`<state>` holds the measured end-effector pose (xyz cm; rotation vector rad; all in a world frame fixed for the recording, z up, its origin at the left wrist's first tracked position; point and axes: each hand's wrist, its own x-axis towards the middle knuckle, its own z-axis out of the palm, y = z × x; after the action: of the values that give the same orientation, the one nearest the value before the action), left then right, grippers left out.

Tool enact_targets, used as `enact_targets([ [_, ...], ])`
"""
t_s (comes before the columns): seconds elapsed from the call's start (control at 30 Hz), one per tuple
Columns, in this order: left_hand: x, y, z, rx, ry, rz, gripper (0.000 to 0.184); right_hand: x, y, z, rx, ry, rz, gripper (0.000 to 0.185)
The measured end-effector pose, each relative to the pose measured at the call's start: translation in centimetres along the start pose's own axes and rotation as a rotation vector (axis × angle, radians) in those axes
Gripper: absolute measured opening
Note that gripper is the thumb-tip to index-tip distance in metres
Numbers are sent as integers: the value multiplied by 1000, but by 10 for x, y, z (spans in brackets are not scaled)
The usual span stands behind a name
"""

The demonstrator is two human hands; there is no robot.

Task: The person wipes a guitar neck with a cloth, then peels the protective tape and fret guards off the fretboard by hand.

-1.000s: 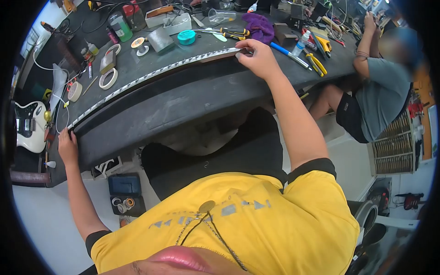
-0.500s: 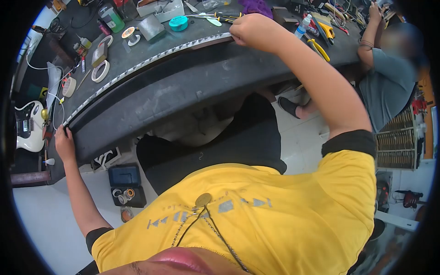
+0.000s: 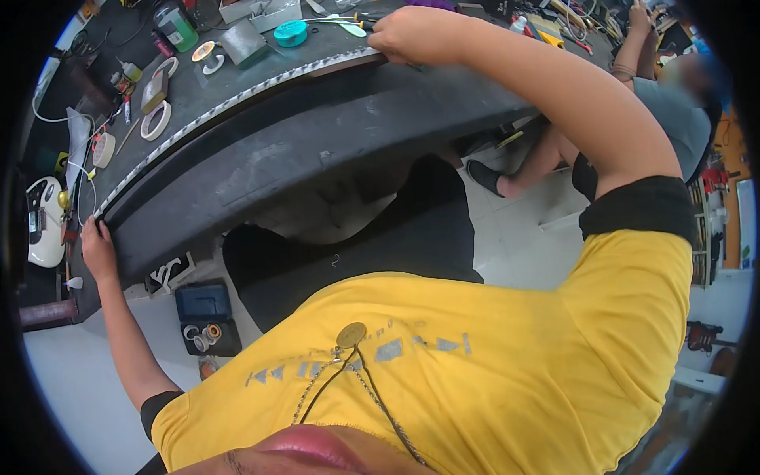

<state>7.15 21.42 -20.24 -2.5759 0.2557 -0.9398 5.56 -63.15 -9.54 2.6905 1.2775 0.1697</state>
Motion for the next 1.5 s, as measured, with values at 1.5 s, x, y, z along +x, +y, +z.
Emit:
enact_targets([
  [1.5,8,11,-16,-36,-24,-66,35,-1,-1,11,13,147,87,18],
])
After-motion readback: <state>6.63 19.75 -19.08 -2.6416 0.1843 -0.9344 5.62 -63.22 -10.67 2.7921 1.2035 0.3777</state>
